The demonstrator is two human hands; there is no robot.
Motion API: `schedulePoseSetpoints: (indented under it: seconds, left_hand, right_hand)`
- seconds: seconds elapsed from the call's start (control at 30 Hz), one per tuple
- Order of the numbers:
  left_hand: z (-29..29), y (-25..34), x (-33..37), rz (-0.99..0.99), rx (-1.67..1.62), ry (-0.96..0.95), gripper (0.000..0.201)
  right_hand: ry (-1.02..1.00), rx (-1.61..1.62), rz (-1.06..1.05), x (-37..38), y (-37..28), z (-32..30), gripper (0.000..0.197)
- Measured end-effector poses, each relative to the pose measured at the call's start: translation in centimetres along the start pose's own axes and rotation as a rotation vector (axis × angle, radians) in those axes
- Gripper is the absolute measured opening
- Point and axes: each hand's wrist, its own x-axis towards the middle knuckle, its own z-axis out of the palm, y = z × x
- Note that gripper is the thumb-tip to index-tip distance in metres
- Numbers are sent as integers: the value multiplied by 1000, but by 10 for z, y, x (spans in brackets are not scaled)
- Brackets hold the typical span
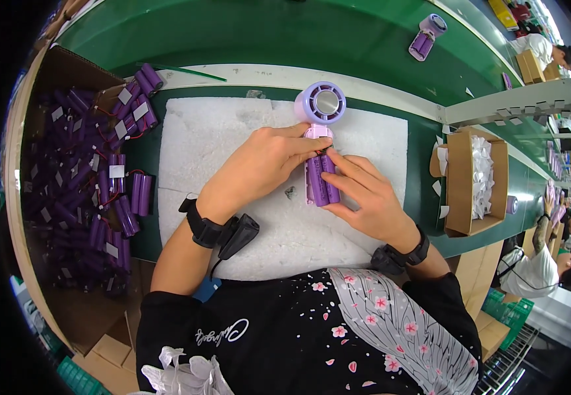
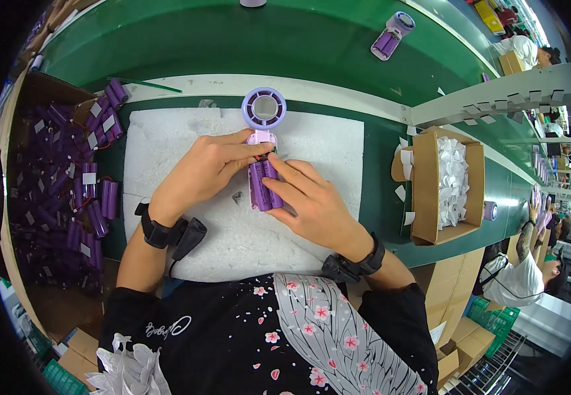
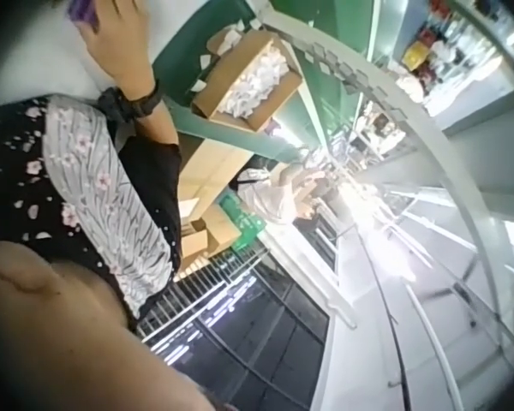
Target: The recorder is seen assembling small portable handheld fans at a factory workstation.
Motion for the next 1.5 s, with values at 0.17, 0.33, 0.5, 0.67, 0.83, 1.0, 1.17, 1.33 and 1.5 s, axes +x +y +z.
schedulePoseSetpoints:
  seconds: [0.17,0.33,0.5,0.67,0.83,1.0,1.17,1.33,1.5]
  left_hand:
    - [-3,1,2,-17,-7,-8,26]
    - [-3,0,4,-39,-18,-29,26]
    - [-2,-7,2,-16,-47,-10,27]
    - [-6,-6,3,-76,-80,-70,32]
    - [-15,7,7,-223,-96,-178,45]
    - [-6,-2,5,-201,-120,-113,54]
    - [-3,-4,8,-228,-135,-101,57]
    - [9,-20,1,-93,-127,-31,56]
    - [15,-12,3,-110,-54,-152,56]
  right_hand:
    - [-18,-25,7,-2,0,1,49]
    - [25,-69,25,-1,-4,4,45]
    - [50,-53,53,-1,-6,5,38]
    - [49,-64,156,-2,-7,9,37]
    - [17,14,290,5,-9,4,42]
    - [-53,166,414,12,-3,2,56]
    - [-23,204,398,15,0,9,69]
    - [28,169,230,11,9,13,59]
    - [72,230,306,12,17,12,34]
